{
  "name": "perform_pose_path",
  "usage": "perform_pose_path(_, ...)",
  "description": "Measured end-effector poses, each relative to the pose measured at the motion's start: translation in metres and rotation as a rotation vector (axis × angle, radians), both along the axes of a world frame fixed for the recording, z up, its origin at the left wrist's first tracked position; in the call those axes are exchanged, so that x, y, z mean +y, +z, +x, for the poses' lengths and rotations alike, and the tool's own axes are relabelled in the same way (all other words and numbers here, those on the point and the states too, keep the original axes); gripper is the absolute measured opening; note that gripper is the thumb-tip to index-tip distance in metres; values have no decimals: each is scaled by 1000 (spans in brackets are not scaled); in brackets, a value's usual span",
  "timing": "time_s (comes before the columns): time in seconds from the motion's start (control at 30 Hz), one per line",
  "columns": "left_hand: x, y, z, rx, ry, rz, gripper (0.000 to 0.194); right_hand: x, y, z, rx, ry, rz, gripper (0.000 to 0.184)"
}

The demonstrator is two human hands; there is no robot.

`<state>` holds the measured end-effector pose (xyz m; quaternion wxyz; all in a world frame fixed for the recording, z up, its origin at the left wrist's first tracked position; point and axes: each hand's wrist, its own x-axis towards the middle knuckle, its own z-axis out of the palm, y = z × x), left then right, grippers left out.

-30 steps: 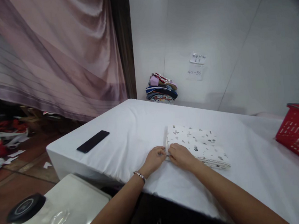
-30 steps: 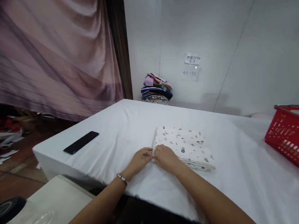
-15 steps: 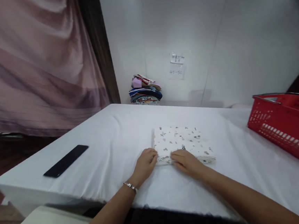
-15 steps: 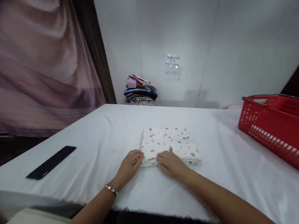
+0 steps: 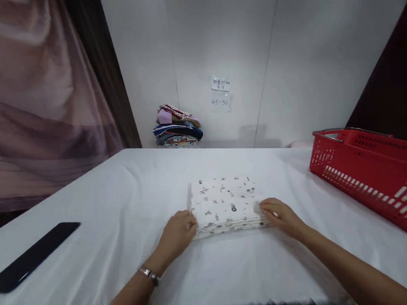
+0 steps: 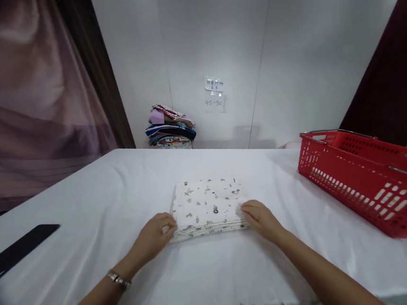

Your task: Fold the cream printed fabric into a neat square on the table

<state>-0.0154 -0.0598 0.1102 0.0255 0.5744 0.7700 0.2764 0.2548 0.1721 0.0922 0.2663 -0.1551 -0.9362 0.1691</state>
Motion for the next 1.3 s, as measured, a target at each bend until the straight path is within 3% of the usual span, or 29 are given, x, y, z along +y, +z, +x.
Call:
perform_pose_path(0.1, 19, 29, -2, 74, -16, -145, 16, -2, 16, -40, 45, 12, -39, 27)
perform_pose_path(0.17, 37, 38, -3, 111, -8, -91, 17, -3, 23, -70, 45, 34, -55, 28)
perform_pose_path(0.27, 61, 24, -4, 205, -5, 41, 33, 1, 26, -107, -58, 30, -31, 35)
perform_pose_path(0.33, 67, 2, -4, 261, -3, -32, 48, 8, 20, -119, -201, -30, 8, 44)
perform_pose_path(0.47, 62, -32, -1, 298, 3, -120, 55, 22, -2, -114, -483, -192, 45, 63)
perform_pose_path(0.67, 54, -30, 3, 285, 19, -187, 58, 27, -21, -106, -517, -212, 66, 71)
perform_pose_path(0.83, 70, -12, -1, 155, 33, -300, 65, 27, -22, -109, -524, -219, 80, 70)
perform_pose_path(0.97, 100, -3, -15, 204, 158, -203, 72, 28, -23, -108, -526, -218, 96, 68)
perform_pose_path(1.17, 110, -31, -26, 235, 210, -209, 71, 25, -15, -107, -539, -200, 46, 67)
perform_pose_path(1.3, 107, -37, -25, 232, 217, -218, 71, 35, 2, -117, -545, -222, 10, 68)
